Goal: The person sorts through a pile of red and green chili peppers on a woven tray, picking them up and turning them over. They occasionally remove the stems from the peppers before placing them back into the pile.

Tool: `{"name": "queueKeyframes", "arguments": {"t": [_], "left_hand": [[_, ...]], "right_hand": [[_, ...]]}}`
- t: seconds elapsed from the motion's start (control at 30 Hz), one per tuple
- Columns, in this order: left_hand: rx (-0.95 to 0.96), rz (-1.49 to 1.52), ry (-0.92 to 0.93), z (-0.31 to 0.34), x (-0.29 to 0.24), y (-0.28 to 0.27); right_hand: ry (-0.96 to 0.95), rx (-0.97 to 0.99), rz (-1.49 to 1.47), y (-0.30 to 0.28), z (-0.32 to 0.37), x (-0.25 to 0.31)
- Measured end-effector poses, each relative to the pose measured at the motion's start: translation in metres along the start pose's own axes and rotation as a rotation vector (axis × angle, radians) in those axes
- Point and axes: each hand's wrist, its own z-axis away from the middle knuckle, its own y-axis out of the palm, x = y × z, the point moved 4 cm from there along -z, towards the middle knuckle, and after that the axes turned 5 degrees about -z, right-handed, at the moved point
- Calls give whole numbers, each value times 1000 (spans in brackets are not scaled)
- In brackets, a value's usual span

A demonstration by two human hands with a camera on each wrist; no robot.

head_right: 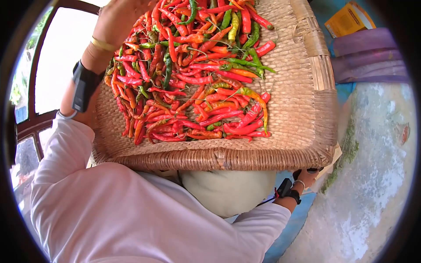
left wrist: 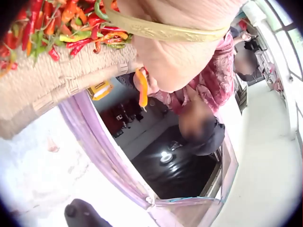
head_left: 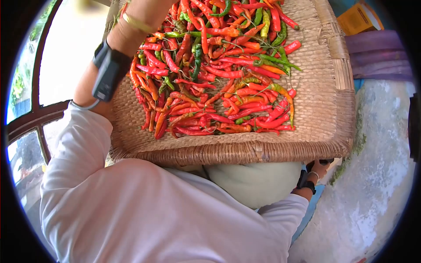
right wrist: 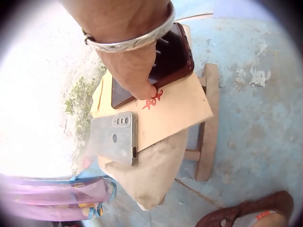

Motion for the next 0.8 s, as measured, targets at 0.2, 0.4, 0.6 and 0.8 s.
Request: {"name": "queueKeyframes", "arguments": {"t": [0.2, 0.4, 0.6, 0.8], "left_hand": [[476, -1299, 687, 60, 68, -7], [526, -1444, 760, 70, 86, 3], [538, -1239, 639, 69, 87, 4], [396, -1212, 558, 67, 88, 9]], "right_hand": [[-17, -29, -1, 6, -8, -7], [47, -4, 3, 20, -26, -19], [-4, -16, 14, 25, -31, -24], [-98, 11, 41, 20, -25, -18]]}}
